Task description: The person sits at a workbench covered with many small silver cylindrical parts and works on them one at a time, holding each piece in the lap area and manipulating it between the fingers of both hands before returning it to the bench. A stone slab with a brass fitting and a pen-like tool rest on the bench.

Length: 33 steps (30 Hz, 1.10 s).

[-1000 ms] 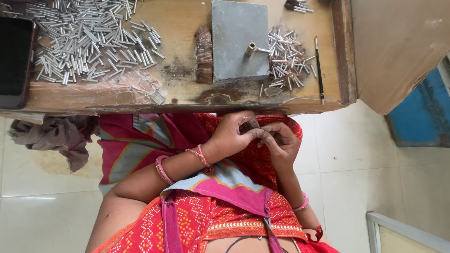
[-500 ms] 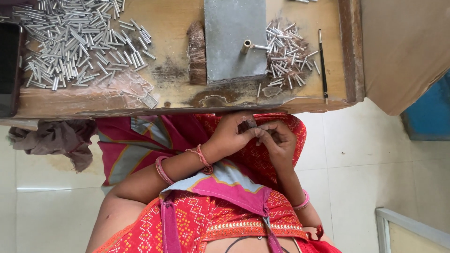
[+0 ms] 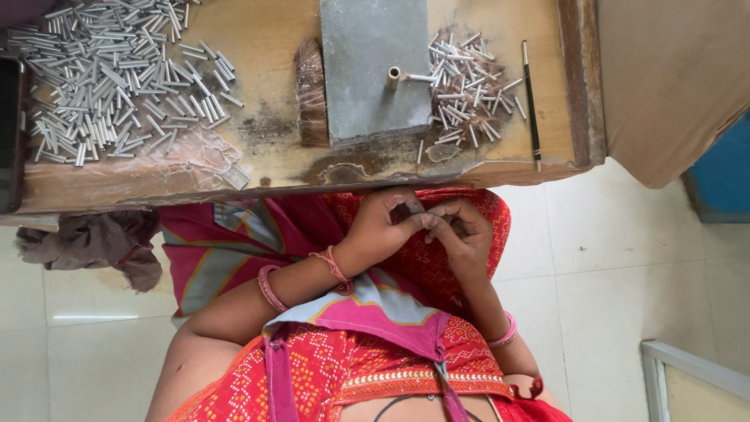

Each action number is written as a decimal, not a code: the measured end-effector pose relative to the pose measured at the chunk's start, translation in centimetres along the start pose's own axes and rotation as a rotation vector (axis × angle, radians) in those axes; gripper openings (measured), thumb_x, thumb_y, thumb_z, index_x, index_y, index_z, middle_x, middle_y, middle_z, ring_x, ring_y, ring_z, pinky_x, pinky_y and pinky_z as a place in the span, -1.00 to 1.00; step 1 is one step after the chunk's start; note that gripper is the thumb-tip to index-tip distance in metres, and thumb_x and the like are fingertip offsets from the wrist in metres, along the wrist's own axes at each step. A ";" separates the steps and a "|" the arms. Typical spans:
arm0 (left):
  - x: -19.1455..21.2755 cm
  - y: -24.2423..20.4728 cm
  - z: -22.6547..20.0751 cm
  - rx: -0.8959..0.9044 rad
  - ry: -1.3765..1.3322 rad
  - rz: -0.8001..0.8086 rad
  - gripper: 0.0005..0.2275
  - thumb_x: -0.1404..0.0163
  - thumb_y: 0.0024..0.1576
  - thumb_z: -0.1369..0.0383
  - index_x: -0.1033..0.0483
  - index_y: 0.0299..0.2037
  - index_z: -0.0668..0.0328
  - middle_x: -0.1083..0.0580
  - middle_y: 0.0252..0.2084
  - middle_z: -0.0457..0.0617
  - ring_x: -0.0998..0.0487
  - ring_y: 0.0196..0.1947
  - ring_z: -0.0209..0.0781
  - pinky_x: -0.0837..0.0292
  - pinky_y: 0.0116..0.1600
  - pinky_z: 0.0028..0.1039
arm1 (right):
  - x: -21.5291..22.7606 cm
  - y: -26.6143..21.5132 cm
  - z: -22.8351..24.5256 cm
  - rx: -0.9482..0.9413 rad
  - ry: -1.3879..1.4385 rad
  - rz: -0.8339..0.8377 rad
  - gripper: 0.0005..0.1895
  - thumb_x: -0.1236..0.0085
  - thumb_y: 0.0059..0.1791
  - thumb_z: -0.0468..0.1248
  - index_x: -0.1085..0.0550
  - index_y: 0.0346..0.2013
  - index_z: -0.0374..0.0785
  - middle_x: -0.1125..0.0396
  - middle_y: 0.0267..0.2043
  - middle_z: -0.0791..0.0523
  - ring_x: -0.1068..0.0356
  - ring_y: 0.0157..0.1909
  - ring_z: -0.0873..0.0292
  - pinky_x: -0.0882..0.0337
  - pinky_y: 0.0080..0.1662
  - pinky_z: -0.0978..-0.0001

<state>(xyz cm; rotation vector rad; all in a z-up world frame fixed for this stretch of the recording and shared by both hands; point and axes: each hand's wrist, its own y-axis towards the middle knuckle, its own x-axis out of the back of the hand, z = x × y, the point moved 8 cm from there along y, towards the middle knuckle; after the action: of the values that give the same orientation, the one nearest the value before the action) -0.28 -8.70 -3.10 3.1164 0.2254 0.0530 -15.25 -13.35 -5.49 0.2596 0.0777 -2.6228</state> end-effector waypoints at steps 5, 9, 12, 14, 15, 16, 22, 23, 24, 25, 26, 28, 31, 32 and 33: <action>-0.5 0.2 0.8 0.017 -0.112 0.019 -0.89 -0.15 0.17 0.45 -0.51 -0.36 0.27 -0.47 -0.42 -0.20 -0.40 -0.36 -0.50 -0.37 -0.23 -0.57 | 0.2 -0.3 0.8 0.020 0.012 -0.016 -0.96 -0.16 0.07 -0.47 -0.47 -0.20 -0.40 -0.45 -0.25 0.09 -0.40 -0.32 0.33 -0.47 -0.25 0.50; -1.0 0.2 0.5 0.051 -0.239 0.041 -0.87 -0.13 0.21 0.43 -0.50 -0.37 0.26 -0.46 -0.43 -0.22 -0.38 -0.39 -0.52 -0.33 -0.28 -0.61 | 0.3 -0.5 1.9 0.047 0.050 -0.035 -0.93 -0.13 0.07 -0.46 -0.48 -0.15 -0.39 -0.44 -0.22 0.10 -0.43 -0.28 0.31 -0.48 -0.20 0.50; -1.3 0.2 -0.6 0.045 -0.354 0.054 -0.85 -0.10 0.24 0.41 -0.48 -0.37 0.24 -0.48 -0.43 -0.21 -0.43 -0.39 -0.50 -0.36 -0.27 -0.62 | 0.2 -0.7 3.0 0.108 0.062 -0.082 -0.85 -0.14 0.05 -0.48 -0.46 -0.08 -0.39 -0.43 -0.20 0.08 -0.43 -0.27 0.30 -0.48 -0.18 0.50; -1.3 0.2 -0.7 0.037 -0.358 0.051 -0.84 -0.10 0.25 0.40 -0.48 -0.37 0.23 -0.48 -0.43 -0.21 -0.43 -0.39 -0.50 -0.36 -0.28 -0.62 | 0.2 -0.8 3.4 0.145 0.057 -0.062 -0.90 -0.13 0.08 -0.49 -0.48 -0.10 -0.42 -0.42 -0.17 0.06 -0.43 -0.24 0.27 -0.48 -0.16 0.48; -1.3 0.2 -0.7 0.033 -0.361 0.049 -0.83 -0.09 0.26 0.39 -0.47 -0.38 0.23 -0.47 -0.43 -0.21 -0.44 -0.39 -0.50 -0.37 -0.28 -0.62 | 0.1 -0.9 3.7 0.179 0.056 -0.045 -0.94 -0.12 0.11 -0.51 -0.49 -0.12 -0.44 -0.40 -0.14 0.05 -0.44 -0.21 0.25 -0.49 -0.14 0.46; -1.3 0.1 -0.8 0.030 -0.364 0.048 -0.83 -0.09 0.26 0.39 -0.47 -0.38 0.23 -0.47 -0.43 -0.21 -0.44 -0.39 -0.50 -0.37 -0.28 -0.62 | 0.0 -0.9 4.0 0.180 0.052 -0.042 -0.94 -0.12 0.11 -0.51 -0.49 -0.12 -0.44 -0.40 -0.14 0.05 -0.44 -0.21 0.25 -0.49 -0.14 0.46; -1.5 0.1 -1.3 0.023 -0.351 0.057 -0.86 -0.11 0.24 0.42 -0.47 -0.37 0.22 -0.47 -0.43 -0.21 -0.41 -0.41 -0.51 -0.35 -0.29 -0.63 | -0.8 -1.1 6.1 0.239 0.002 0.012 -0.92 -0.14 0.09 -0.54 -0.47 -0.13 -0.42 -0.42 -0.12 0.02 -0.46 -0.20 0.24 -0.51 -0.19 0.45; -1.5 0.2 -1.5 0.013 -0.384 0.065 -0.86 -0.11 0.24 0.44 -0.46 -0.36 0.21 -0.47 -0.42 -0.21 -0.42 -0.39 -0.51 -0.36 -0.27 -0.63 | -1.0 -1.1 6.4 0.231 -0.007 0.026 -0.91 -0.14 0.09 -0.55 -0.48 -0.11 -0.43 -0.41 -0.12 0.02 -0.45 -0.20 0.24 -0.51 -0.19 0.45; -1.6 0.1 -1.7 0.005 -0.418 0.074 -0.87 -0.10 0.24 0.45 -0.45 -0.35 0.20 -0.48 -0.40 -0.21 -0.43 -0.38 -0.52 -0.36 -0.26 -0.63 | -1.1 -1.2 6.6 0.221 -0.016 0.038 -0.90 -0.13 0.09 -0.55 -0.50 -0.10 -0.44 -0.41 -0.12 0.02 -0.45 -0.19 0.24 -0.50 -0.18 0.45; -1.6 0.1 -1.5 0.006 -0.419 0.073 -0.87 -0.10 0.24 0.45 -0.45 -0.35 0.20 -0.48 -0.40 -0.21 -0.43 -0.38 -0.52 -0.36 -0.26 -0.63 | -1.3 -1.2 7.2 0.220 -0.017 0.039 -0.90 -0.13 0.09 -0.55 -0.50 -0.10 -0.44 -0.41 -0.12 0.02 -0.45 -0.19 0.24 -0.50 -0.18 0.45; -1.6 0.1 -1.4 -0.011 -0.452 0.071 -0.88 -0.10 0.25 0.47 -0.45 -0.34 0.21 -0.47 -0.39 -0.21 -0.42 -0.36 -0.51 -0.36 -0.24 -0.63 | -1.4 -1.2 7.7 0.213 -0.039 0.028 -0.83 -0.14 0.07 -0.55 -0.49 -0.03 -0.45 -0.39 -0.13 0.04 -0.43 -0.19 0.25 -0.48 -0.15 0.47; -1.6 0.0 -1.7 -0.025 -0.487 0.070 -0.88 -0.10 0.25 0.49 -0.45 -0.32 0.21 -0.46 -0.37 -0.20 -0.42 -0.35 -0.51 -0.36 -0.22 -0.62 | -1.4 -1.3 8.3 0.204 -0.063 0.015 -0.76 -0.15 0.06 -0.55 -0.49 0.03 -0.45 -0.37 -0.14 0.06 -0.42 -0.18 0.26 -0.46 -0.12 0.49; -1.6 0.0 -3.2 -0.040 -0.508 0.089 -0.89 -0.09 0.26 0.51 -0.44 -0.30 0.24 -0.48 -0.35 -0.18 -0.45 -0.32 -0.49 -0.37 -0.20 -0.62 | -1.2 -1.6 9.3 0.313 -0.135 -0.015 -0.88 -0.15 0.08 -0.55 -0.53 -0.09 -0.46 -0.39 -0.10 0.03 -0.43 -0.19 0.25 -0.49 -0.14 0.46; -1.8 0.0 -3.5 -0.029 -0.540 0.117 -0.90 -0.09 0.26 0.50 -0.44 -0.30 0.24 -0.50 -0.35 -0.16 -0.48 -0.32 -0.48 -0.39 -0.20 -0.61 | -1.1 -1.7 9.4 0.325 -0.144 -0.020 -0.89 -0.16 0.07 -0.55 -0.52 -0.10 -0.46 -0.40 -0.10 0.03 -0.43 -0.20 0.25 -0.49 -0.14 0.46; -2.0 0.0 -3.9 -0.017 -0.571 0.145 -0.90 -0.08 0.25 0.49 -0.43 -0.30 0.24 -0.53 -0.35 -0.15 -0.52 -0.31 -0.46 -0.41 -0.19 -0.61 | -1.1 -1.7 9.5 0.337 -0.152 -0.025 -0.90 -0.17 0.06 -0.55 -0.52 -0.12 -0.46 -0.40 -0.10 0.03 -0.44 -0.21 0.25 -0.50 -0.15 0.46</action>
<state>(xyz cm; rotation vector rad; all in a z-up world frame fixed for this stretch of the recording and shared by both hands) -2.39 -8.98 0.73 2.9624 -0.0141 -0.8086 -16.75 -12.32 4.06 0.1728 -0.4174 -2.6606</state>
